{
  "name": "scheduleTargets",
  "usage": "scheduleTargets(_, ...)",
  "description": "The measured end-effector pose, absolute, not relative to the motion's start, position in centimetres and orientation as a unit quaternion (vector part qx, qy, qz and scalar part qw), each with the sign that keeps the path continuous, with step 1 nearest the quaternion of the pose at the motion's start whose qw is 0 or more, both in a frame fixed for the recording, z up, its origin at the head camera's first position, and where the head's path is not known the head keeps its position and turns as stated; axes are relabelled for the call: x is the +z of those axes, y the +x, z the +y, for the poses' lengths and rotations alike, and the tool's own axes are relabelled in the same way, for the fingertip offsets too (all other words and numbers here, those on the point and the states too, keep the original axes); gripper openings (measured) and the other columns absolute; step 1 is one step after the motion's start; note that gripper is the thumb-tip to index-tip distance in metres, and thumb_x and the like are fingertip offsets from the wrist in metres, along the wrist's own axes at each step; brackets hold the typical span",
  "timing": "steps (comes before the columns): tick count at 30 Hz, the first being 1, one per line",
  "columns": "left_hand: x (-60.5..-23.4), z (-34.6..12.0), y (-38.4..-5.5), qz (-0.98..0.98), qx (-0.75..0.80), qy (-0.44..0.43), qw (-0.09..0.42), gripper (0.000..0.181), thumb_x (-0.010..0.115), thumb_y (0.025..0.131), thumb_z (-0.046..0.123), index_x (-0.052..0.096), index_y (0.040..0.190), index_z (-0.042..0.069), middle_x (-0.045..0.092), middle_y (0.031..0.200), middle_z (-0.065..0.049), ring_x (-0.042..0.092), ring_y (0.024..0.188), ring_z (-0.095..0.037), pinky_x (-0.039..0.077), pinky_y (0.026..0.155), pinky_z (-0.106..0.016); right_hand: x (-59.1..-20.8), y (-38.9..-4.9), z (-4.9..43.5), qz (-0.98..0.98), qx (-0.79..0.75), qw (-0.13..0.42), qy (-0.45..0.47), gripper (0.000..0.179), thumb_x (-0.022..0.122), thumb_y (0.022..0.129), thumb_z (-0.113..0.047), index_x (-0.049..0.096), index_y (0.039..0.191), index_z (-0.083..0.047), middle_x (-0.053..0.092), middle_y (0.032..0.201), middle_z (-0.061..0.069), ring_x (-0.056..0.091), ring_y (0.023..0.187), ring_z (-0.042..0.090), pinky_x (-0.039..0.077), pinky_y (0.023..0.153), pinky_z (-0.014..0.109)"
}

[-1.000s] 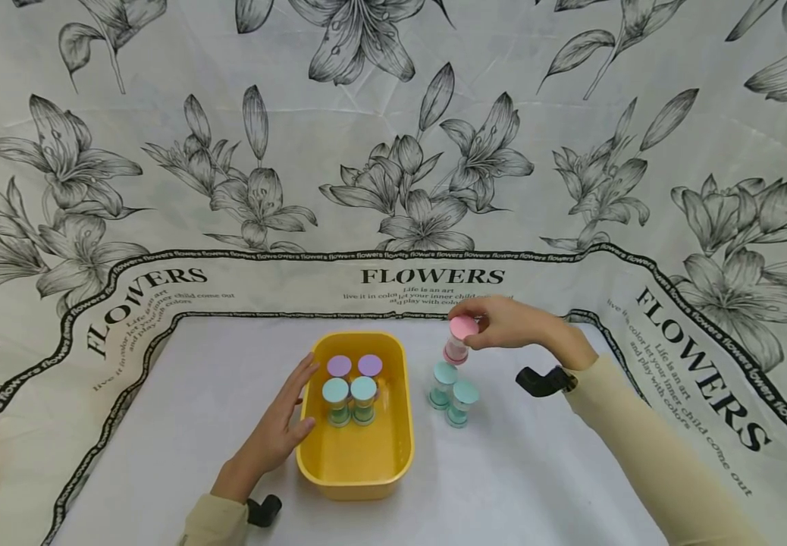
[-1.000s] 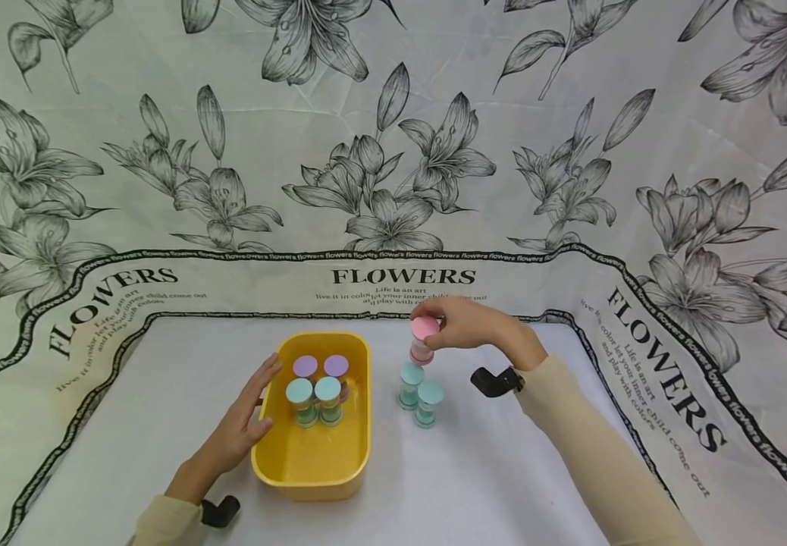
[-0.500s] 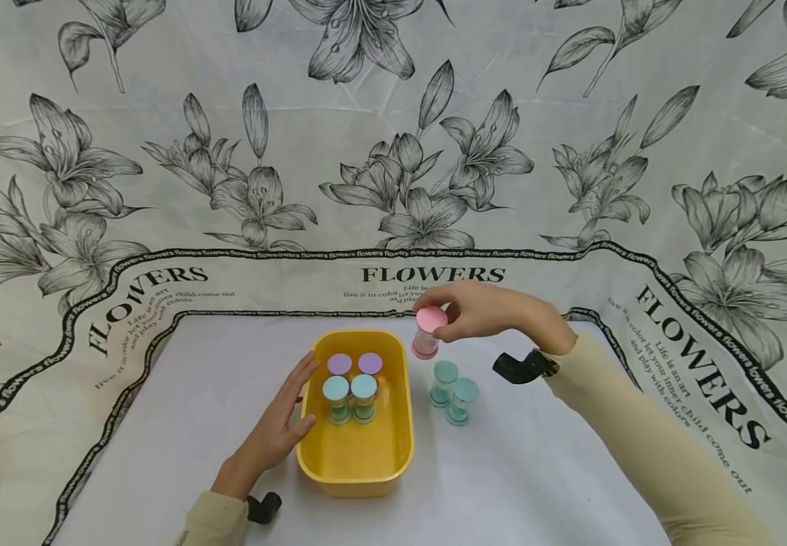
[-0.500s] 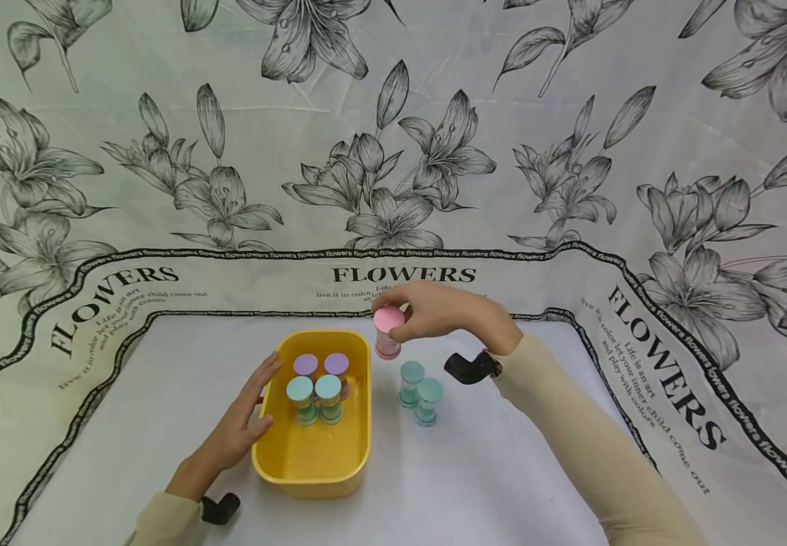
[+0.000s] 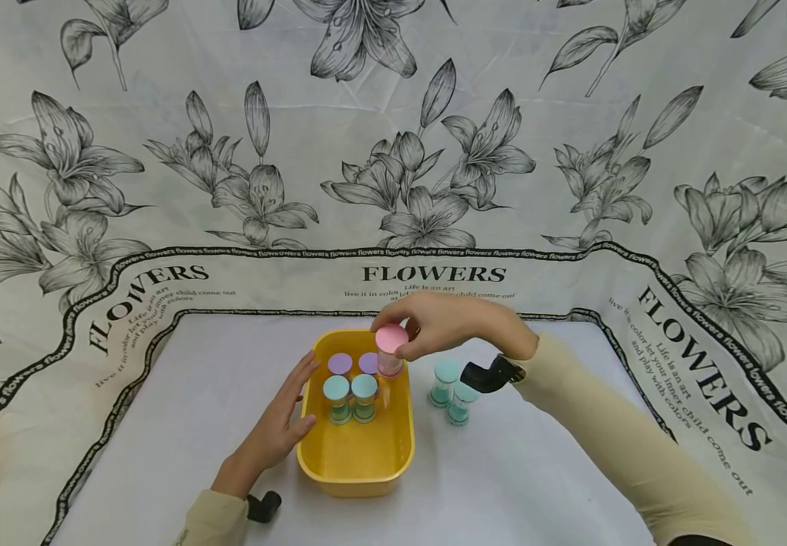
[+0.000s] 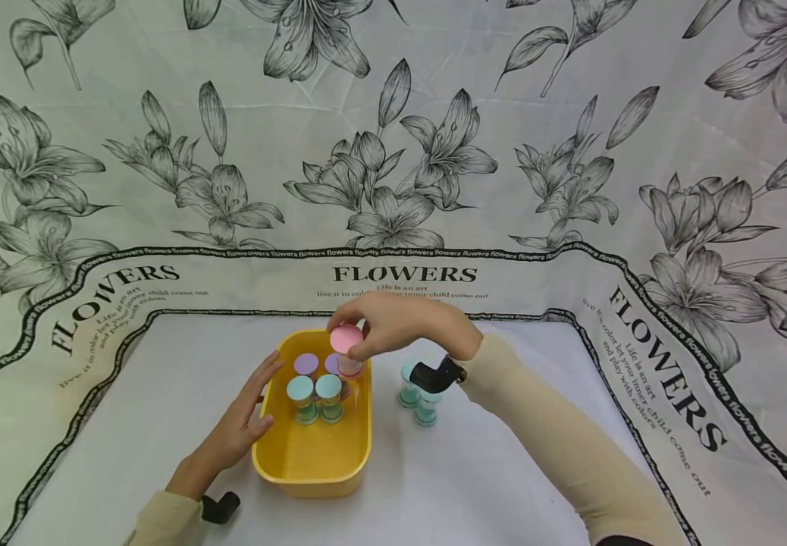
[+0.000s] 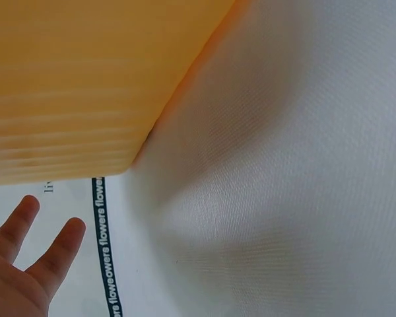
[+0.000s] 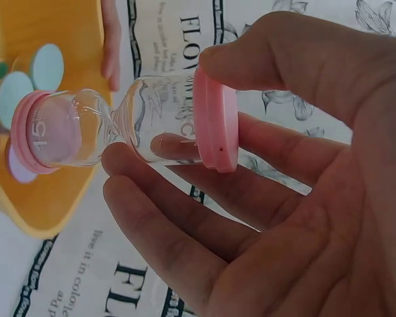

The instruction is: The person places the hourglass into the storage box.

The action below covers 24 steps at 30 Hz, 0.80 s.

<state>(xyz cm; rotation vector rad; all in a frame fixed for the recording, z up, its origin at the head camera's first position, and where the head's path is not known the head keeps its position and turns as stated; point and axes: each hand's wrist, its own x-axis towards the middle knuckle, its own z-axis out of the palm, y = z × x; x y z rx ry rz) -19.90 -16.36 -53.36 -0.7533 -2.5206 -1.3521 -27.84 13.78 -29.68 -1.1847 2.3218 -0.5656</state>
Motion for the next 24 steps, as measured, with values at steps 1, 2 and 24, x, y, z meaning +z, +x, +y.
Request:
scheduleTargets(1,-53.3,-16.4,-19.9,-0.849,-0.455,-0.254,0.092,0.076,0.054,0.098,0.042,0.026,0.164,0.018,0.013,0.174,-0.002,0.03,0.153,-0.04,0.048,0.1,-0.067,-29.9,-27.8,13.5,0.842,-0.21,0.24,-0.436,0.045,0.068,0.092,-0.02,0.064,0.136,-0.01,0.068,0.13,0.003,0.071,0.099,0.017,0.059,0.085,0.028)
scheduleTargets(2,-53.3,-16.4,-19.9,-0.849,-0.454,-0.254,0.092,0.076,0.054,0.098,0.042,0.026,0.164,0.018,0.013,0.174,-0.002,0.03,0.153,-0.04,0.048,0.1,-0.067,-30.1,-27.7,13.2,0.838,-0.213,0.244,-0.439,0.045,0.068,0.092,-0.02,0.064,0.135,-0.01,0.068,0.13,0.002,0.072,0.1,0.016,0.059,0.086,0.027)
scheduleTargets(24,-53.8,-17.1,-20.4,-0.847,-0.447,-0.272,0.093,0.082,0.062,0.09,0.025,0.028,0.164,0.019,0.015,0.174,-0.002,0.032,0.153,-0.036,0.048,0.099,-0.065,-37.8,-26.0,7.4,0.802,-0.18,0.312,-0.476,0.046,0.076,0.092,-0.02,0.065,0.135,-0.009,0.069,0.122,-0.005,0.065,0.091,0.004,0.054,0.086,0.017)
